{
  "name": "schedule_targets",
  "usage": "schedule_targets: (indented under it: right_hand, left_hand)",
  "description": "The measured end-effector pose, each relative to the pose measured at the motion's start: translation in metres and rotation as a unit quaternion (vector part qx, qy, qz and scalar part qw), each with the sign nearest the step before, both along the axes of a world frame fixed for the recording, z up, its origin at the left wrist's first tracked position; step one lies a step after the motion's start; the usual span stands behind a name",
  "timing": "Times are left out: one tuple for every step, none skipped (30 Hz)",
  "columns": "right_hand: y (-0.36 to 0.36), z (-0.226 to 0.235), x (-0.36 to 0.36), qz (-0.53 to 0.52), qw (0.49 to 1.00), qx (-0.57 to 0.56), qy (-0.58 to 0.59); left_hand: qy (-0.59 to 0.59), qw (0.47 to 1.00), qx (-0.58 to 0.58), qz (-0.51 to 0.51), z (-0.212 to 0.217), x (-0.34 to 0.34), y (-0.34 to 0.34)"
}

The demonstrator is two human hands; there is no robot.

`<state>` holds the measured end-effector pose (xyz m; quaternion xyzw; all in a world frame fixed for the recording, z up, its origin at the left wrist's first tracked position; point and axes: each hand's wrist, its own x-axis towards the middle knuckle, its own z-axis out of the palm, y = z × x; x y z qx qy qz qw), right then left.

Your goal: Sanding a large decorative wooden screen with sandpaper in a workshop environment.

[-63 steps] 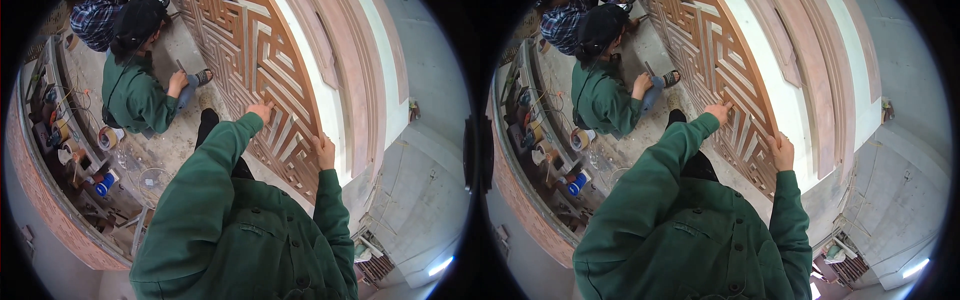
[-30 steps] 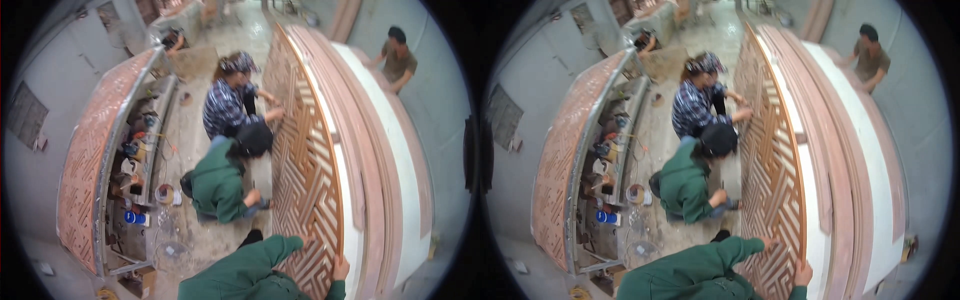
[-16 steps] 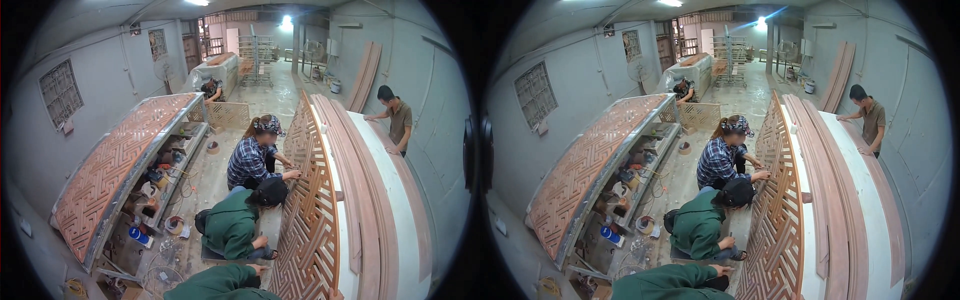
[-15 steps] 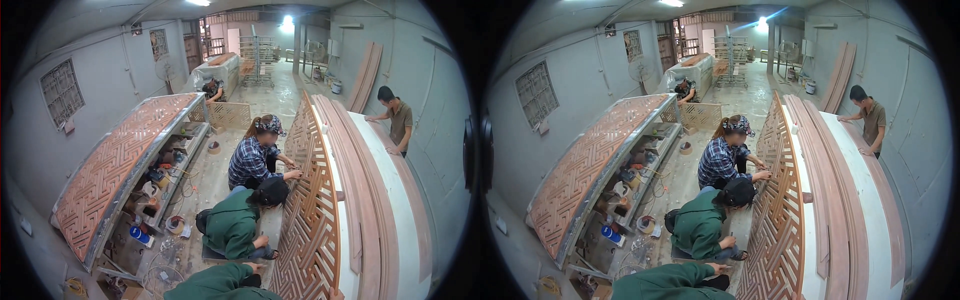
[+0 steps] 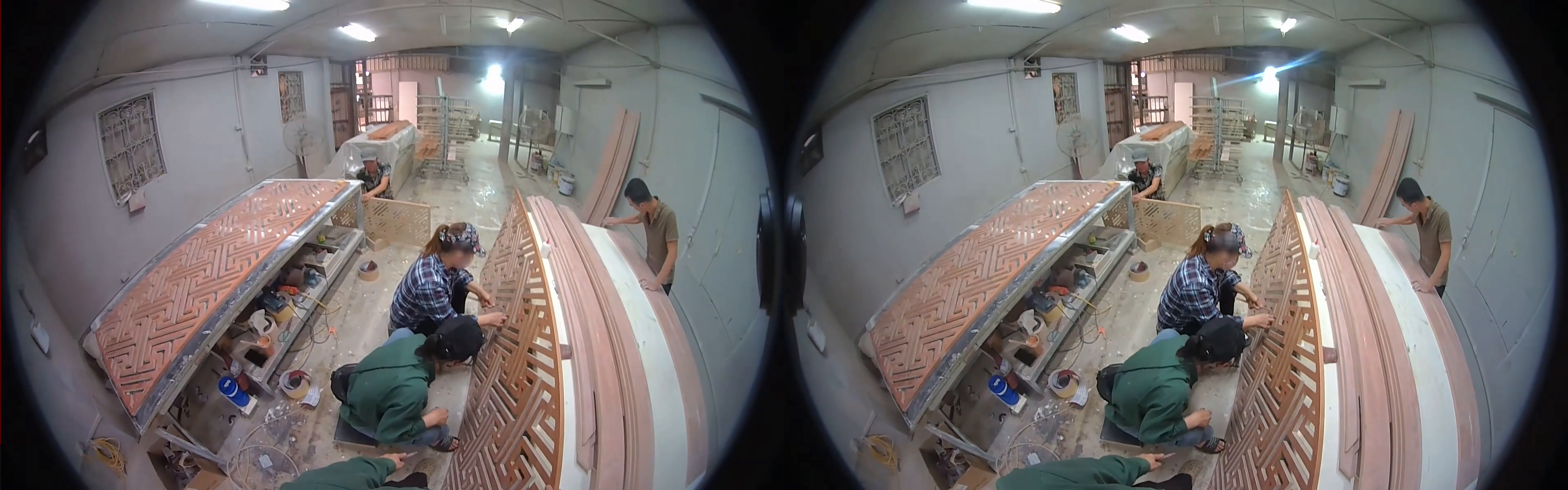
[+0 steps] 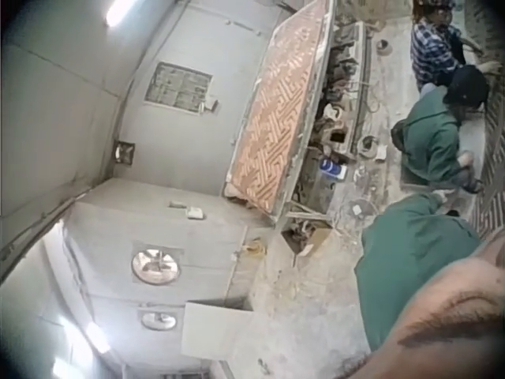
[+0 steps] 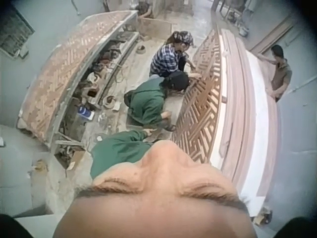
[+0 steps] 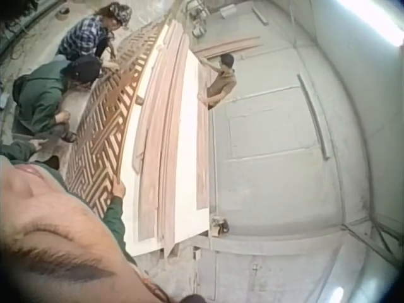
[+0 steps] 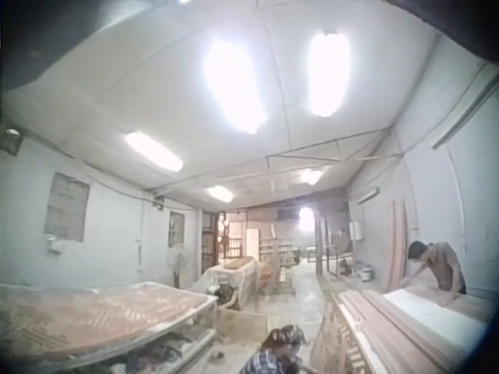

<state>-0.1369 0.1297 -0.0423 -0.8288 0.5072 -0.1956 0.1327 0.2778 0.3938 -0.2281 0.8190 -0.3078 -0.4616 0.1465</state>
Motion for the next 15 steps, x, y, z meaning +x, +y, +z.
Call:
schedule_targets:
  right_hand:
    - [-0.001, 0.007, -0.005, -0.087, 0.950, 0.300, -0.023]
    - [-0.002, 0.007, -0.006, -0.081, 0.952, 0.295, -0.023]
    - [-0.005, -0.011, -0.009, -0.080, 0.953, 0.291, -0.027]
    - [-0.006, -0.031, -0.013, 0.012, 0.999, -0.035, 0.028]
    - [-0.001, -0.042, -0.020, 0.099, 0.927, -0.351, 0.087]
    - [-0.003, -0.051, -0.022, 0.092, 0.928, -0.349, 0.089]
    - [-0.002, -0.053, -0.027, 0.089, 0.931, -0.336, 0.107]
    - [-0.003, -0.041, -0.023, 0.040, 0.983, -0.176, 0.043]
    - [-0.006, -0.035, -0.016, -0.017, 1.000, -0.011, -0.023]
    - [-0.005, -0.025, -0.014, -0.084, 0.980, 0.154, -0.089]
    - [-0.012, -0.011, 0.001, -0.071, 0.984, 0.149, -0.066]
    - [-0.007, 0.001, 0.007, -0.075, 0.985, 0.149, -0.045]
    - [-0.003, 0.014, 0.017, -0.073, 0.983, 0.152, -0.066]
    - [0.003, 0.025, 0.023, -0.078, 0.981, 0.155, -0.088]
    - [0.009, 0.029, 0.023, -0.085, 0.980, 0.148, -0.100]
  left_hand:
    - [-0.013, 1.000, 0.010, -0.016, 0.002, -0.007, -0.002]
    - [-0.025, 0.999, 0.017, -0.024, 0.006, -0.008, -0.006]
    - [-0.030, 0.999, 0.012, -0.024, 0.011, -0.002, -0.010]
    - [-0.052, 0.998, -0.021, -0.021, 0.012, -0.003, -0.010]
    - [-0.067, 0.996, -0.050, -0.023, 0.009, -0.013, -0.005]
    - [-0.078, 0.994, -0.077, -0.027, 0.005, -0.025, 0.001]
    - [-0.113, 0.991, -0.064, -0.032, -0.006, -0.028, -0.001]
    - [-0.154, 0.980, -0.126, 0.000, -0.032, -0.030, 0.002]
    - [-0.146, 0.986, -0.076, -0.002, -0.019, -0.028, -0.003]
    - [-0.154, 0.979, -0.128, 0.022, -0.017, -0.028, -0.001]
    - [-0.162, 0.978, -0.128, 0.034, -0.017, -0.026, 0.004]
    - [-0.152, 0.981, -0.109, 0.059, -0.011, -0.024, 0.003]
    - [-0.131, 0.987, -0.079, 0.043, -0.002, -0.021, 0.004]
    - [-0.100, 0.991, -0.075, 0.041, 0.005, -0.019, 0.006]
    - [-0.070, 0.994, -0.073, 0.032, 0.012, -0.016, 0.002]
